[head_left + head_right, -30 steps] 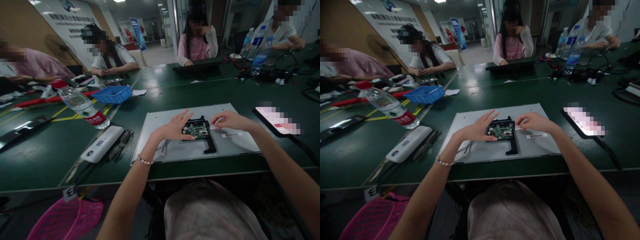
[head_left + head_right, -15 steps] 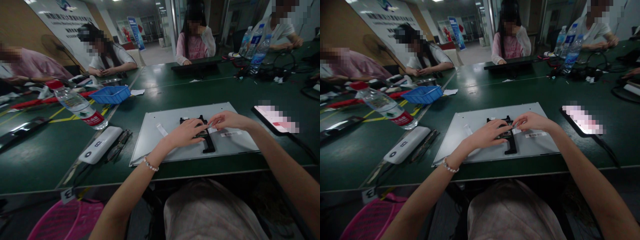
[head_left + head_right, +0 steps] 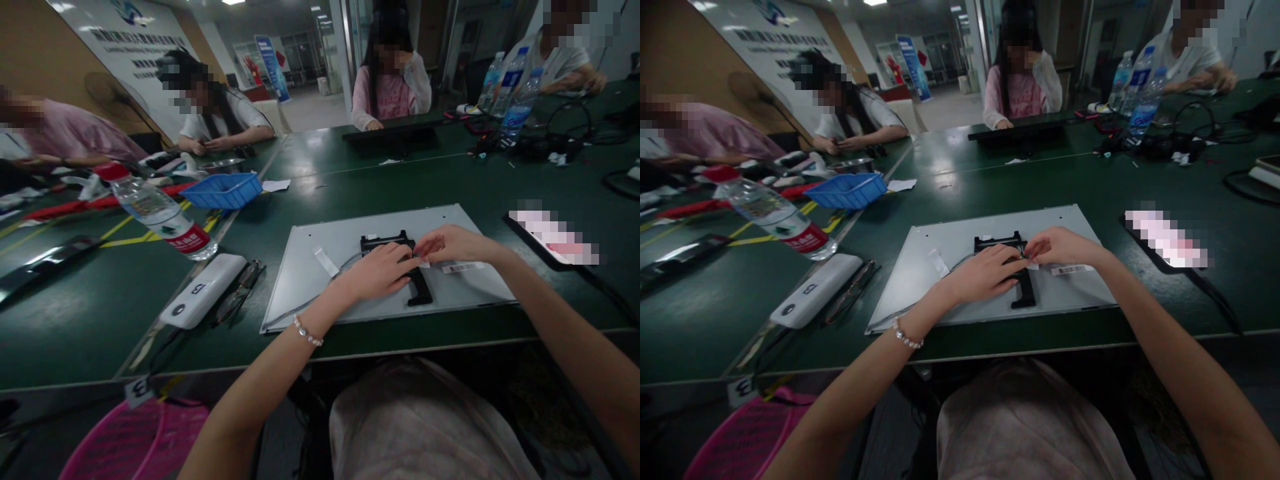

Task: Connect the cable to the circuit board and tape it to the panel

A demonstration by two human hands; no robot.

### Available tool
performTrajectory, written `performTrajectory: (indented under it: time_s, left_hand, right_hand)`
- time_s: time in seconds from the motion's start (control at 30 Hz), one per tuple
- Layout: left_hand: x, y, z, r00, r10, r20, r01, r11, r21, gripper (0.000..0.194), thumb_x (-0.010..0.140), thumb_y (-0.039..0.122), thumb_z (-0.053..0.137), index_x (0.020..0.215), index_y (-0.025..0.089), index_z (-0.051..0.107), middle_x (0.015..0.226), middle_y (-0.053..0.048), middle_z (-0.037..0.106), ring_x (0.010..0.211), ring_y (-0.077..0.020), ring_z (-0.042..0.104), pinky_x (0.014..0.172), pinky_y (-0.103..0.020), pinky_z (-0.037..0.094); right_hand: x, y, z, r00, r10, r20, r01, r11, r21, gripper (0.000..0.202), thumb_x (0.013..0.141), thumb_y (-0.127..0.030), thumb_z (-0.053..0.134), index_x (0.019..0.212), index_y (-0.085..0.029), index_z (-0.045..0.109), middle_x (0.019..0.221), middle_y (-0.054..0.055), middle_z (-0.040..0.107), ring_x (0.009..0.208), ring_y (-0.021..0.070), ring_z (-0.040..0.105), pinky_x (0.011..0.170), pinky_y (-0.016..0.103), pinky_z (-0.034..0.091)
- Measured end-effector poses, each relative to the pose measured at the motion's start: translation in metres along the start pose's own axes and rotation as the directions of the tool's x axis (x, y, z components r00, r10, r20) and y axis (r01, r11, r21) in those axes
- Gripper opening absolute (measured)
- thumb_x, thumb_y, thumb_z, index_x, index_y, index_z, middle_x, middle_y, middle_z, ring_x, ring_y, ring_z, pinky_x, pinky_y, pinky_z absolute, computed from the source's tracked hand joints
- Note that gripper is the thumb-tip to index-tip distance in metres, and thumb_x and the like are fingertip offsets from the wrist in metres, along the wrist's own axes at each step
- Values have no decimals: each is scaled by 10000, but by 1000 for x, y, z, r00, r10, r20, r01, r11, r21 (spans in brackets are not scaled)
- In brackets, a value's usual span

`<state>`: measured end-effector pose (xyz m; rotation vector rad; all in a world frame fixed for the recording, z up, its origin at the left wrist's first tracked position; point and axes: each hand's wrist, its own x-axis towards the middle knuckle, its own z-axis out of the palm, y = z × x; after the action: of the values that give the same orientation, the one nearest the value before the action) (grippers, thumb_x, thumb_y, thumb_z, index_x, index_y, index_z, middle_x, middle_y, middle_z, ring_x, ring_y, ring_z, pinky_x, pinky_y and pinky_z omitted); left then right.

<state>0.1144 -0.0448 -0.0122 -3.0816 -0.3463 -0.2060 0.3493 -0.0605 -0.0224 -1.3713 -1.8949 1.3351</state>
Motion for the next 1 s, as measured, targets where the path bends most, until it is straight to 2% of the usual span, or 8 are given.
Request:
performTrajectory:
  time_s: [0.47, 0.57, 0.7, 0.87, 1.0]
  left_hand:
    - [0, 4, -1, 1000, -12, -26, 12, 1000, -6, 383, 895, 210, 445, 1274, 182, 495, 1166, -115, 493, 1098, -250, 471, 960, -396, 384]
    - [0, 4, -1, 1000, -12, -28, 12, 1000, 4, 371, 896, 211, 447, 1261, 179, 503, 1173, -115, 489, 1105, -248, 468, 966, -389, 380]
    - [0, 4, -2, 1000, -16, -26, 17, 1000, 11, 367, 892, 207, 450, 1254, 181, 505, 1184, -110, 487, 1101, -243, 470, 967, -385, 377]
    - [0, 5, -2, 999, -23, -25, 24, 1000, 13, 353, 887, 207, 451, 1233, 182, 517, 1179, -109, 490, 1098, -245, 468, 970, -386, 372]
    - [0, 5, -2, 999, -17, -28, 17, 1000, 16, 340, 883, 194, 446, 1212, 163, 528, 1172, -115, 490, 1088, -243, 468, 965, -377, 377]
  right_hand:
    - [-3, -9, 4, 997, -45, -64, 31, 980, -196, 309, 683, -176, 583, 959, -195, 720, 880, 22, 740, 817, 188, 679, 755, 288, 540]
    - [-2, -8, 3, 996, -72, -62, 55, 969, -242, 310, 684, -185, 576, 957, -201, 722, 885, 17, 739, 826, 192, 679, 760, 290, 538]
    - [-5, -9, -3, 985, -128, -113, 80, 932, -353, 264, 709, -195, 560, 914, -194, 725, 896, 26, 733, 831, 193, 671, 785, 290, 518]
    - [-8, -10, -2, 994, -113, -5, 103, 914, -391, 251, 732, -191, 521, 875, -213, 726, 860, 8, 730, 796, 181, 658, 709, 265, 492]
    - [-4, -5, 2, 993, -117, -8, 103, 902, -420, 237, 728, -202, 532, 854, -218, 732, 837, 7, 727, 760, 172, 646, 677, 255, 474]
